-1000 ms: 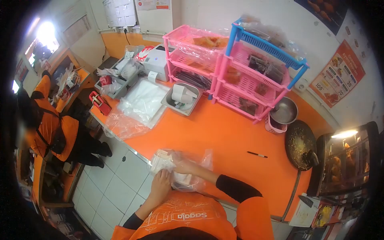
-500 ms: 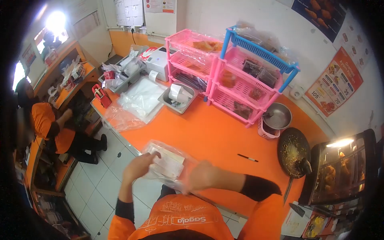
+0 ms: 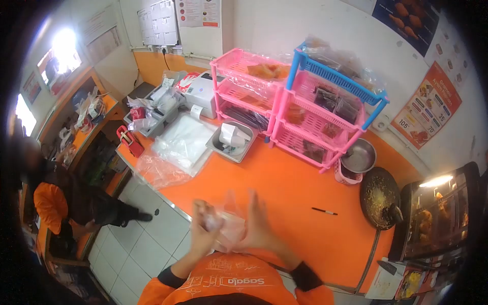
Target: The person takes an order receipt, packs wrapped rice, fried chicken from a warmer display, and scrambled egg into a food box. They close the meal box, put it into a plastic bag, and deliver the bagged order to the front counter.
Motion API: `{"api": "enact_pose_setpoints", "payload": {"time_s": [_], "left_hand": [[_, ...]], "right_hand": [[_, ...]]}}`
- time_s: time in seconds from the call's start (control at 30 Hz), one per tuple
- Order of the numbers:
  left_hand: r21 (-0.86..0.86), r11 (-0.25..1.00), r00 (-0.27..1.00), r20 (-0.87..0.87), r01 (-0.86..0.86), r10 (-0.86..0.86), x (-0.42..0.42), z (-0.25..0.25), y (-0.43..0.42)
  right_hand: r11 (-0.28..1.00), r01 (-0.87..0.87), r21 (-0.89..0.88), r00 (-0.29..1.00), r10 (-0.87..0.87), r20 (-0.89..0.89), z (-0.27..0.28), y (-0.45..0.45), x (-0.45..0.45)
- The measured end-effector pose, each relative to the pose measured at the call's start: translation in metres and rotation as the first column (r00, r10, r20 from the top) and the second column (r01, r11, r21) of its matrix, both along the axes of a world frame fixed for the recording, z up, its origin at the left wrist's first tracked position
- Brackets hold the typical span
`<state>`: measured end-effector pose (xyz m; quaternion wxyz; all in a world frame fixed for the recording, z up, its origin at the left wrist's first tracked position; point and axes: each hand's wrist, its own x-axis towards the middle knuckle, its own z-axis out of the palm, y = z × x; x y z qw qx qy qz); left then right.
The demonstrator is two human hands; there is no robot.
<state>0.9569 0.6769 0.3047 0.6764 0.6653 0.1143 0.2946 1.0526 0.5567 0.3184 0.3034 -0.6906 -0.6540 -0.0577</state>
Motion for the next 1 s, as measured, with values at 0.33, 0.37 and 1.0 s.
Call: {"api": "enact_pose_setpoints", "payload": {"time_s": [0.33,0.37,1.0], "left_hand": [[0.438,0.336,0.553,-0.653,0.833,-0.518,0.004,0.043,0.11],[0.44,0.325,0.547,-0.653,0.837,-0.524,0.006,0.029,0.113],[-0.187,0.806,0.664,-0.479,0.562,-0.574,0.058,-0.118,0.02]], "right_hand": [[0.995,0.075,0.071,0.95,-0.05,-0.307,-0.086,0.015,-0.012],[0.997,0.041,0.063,0.955,-0.02,-0.297,-0.088,0.016,-0.009],[0.954,0.299,-0.023,0.764,-0.253,-0.593,-0.09,-0.103,0.048]]}}
